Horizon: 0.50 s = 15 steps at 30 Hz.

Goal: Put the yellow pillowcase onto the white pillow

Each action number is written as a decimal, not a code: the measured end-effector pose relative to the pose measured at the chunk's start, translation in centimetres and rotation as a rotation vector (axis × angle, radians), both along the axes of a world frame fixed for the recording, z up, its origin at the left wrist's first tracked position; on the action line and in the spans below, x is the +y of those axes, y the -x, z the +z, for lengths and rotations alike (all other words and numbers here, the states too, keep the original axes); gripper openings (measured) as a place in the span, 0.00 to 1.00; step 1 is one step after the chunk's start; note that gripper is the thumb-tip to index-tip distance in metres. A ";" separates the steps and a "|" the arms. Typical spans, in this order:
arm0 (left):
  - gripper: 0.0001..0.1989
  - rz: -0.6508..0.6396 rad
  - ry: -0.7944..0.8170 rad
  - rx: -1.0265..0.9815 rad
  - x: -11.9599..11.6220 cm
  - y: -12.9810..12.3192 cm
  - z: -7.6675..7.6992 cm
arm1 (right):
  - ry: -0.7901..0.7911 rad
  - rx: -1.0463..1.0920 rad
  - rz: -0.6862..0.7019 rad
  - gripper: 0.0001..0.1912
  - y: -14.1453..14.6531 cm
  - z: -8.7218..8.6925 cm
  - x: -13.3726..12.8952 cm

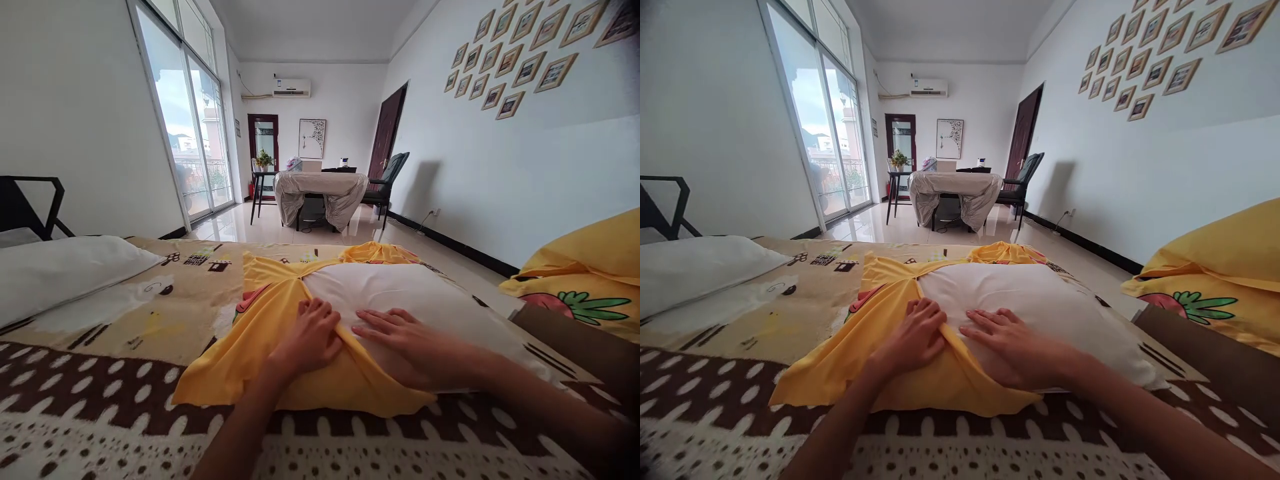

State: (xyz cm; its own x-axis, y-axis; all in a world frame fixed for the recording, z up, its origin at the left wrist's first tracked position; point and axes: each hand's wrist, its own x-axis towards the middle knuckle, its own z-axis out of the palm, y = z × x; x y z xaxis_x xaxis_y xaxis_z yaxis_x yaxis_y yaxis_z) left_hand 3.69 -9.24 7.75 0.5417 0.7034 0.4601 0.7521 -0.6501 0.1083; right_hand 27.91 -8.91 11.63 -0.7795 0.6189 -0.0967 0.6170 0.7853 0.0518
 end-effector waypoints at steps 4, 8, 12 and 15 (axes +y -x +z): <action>0.06 -0.099 0.003 0.083 -1.5 -1.7 0.1 | -0.157 -0.013 -0.051 0.52 -4.4 -2.4 1.2; 0.06 -0.112 -0.006 0.109 -2.2 -2.9 -0.2 | -0.518 0.054 -0.202 0.51 -6.2 -6.4 1.2; 0.07 -0.105 0.012 0.131 -2.8 -3.9 -0.2 | -0.690 0.117 -0.213 0.40 -4.3 -7.8 1.3; 0.11 -0.102 0.035 0.147 -3.6 -4.2 0.2 | -0.743 0.143 -0.156 0.25 -3.0 -7.8 2.6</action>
